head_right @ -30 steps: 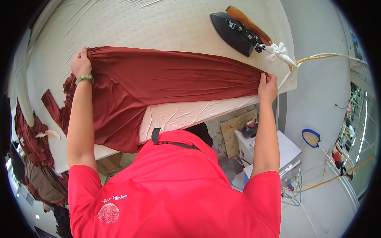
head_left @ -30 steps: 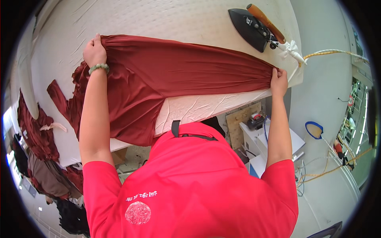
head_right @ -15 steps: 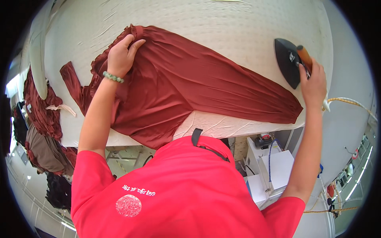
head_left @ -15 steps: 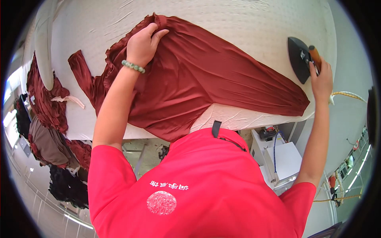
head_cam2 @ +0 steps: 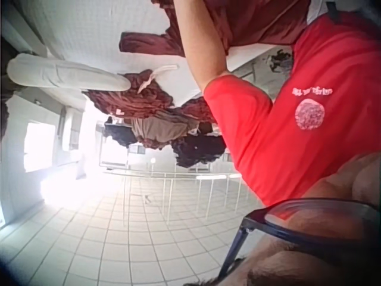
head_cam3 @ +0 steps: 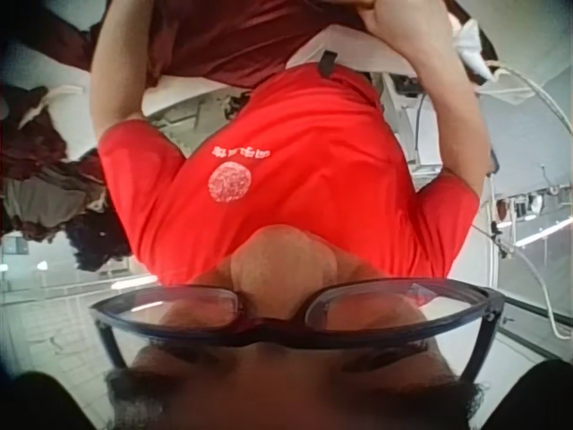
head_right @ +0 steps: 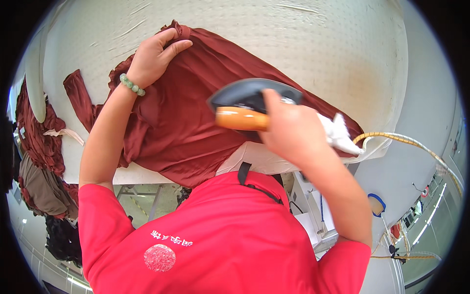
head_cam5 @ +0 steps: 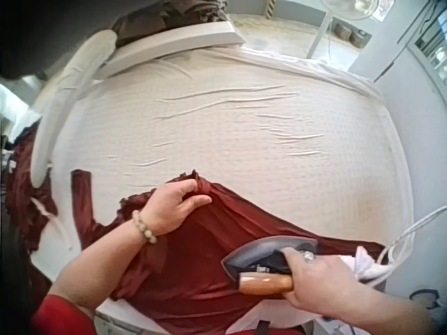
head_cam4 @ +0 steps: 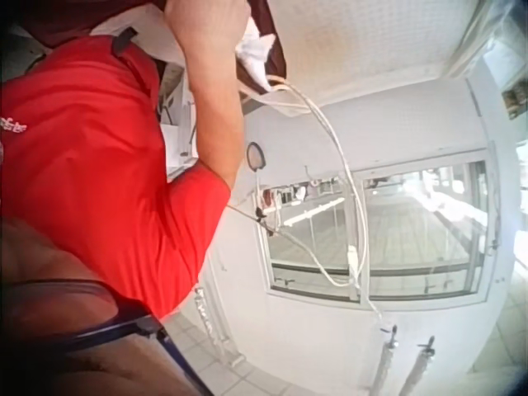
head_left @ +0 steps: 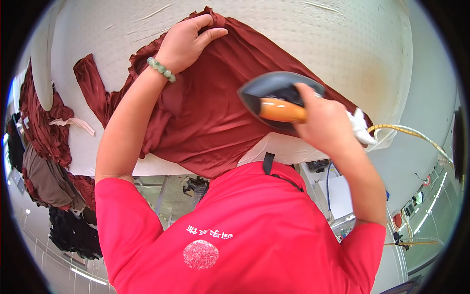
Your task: Ironing a red polo shirt on a workbench using an iron.
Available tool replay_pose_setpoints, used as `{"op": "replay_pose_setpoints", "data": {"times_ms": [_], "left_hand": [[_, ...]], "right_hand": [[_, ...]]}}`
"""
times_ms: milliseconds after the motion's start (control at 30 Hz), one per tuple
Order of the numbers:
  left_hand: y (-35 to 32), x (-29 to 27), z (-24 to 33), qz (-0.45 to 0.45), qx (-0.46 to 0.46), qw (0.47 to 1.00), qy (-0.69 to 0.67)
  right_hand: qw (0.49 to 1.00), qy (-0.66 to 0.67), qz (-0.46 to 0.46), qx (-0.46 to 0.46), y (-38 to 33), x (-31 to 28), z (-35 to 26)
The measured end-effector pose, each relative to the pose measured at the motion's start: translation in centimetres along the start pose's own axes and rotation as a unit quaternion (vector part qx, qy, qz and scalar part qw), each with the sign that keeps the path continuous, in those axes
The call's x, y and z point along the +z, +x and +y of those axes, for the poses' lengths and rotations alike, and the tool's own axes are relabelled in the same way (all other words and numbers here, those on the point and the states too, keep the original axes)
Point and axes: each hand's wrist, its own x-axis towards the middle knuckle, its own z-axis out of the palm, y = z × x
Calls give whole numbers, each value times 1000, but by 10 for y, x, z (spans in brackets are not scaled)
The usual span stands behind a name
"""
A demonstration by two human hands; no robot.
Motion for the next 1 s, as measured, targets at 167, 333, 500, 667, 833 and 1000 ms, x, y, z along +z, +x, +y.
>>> {"op": "replay_pose_setpoints", "data": {"times_ms": [167, 333, 500, 667, 833, 1000], "left_hand": [[4, -6, 1, -39, -25, 999, 24], [11, -1, 3, 6, 21, 996, -89], [10, -16, 9, -23, -19, 996, -84], [9, -16, 13, 29, 16, 994, -101], [2, -19, 15, 38, -25, 977, -208], [-6, -26, 24, 74, -33, 958, -274]], "right_hand": [[998, -4, 64, -16, 24, 27, -51], [996, -52, -56, -55, -26, 40, -31], [967, 33, 113, 227, -112, 36, 68], [876, 111, 245, 400, -166, 46, 128], [975, 44, 163, 146, -164, 47, 110], [982, 70, 170, 50, -124, 39, 103]]}}
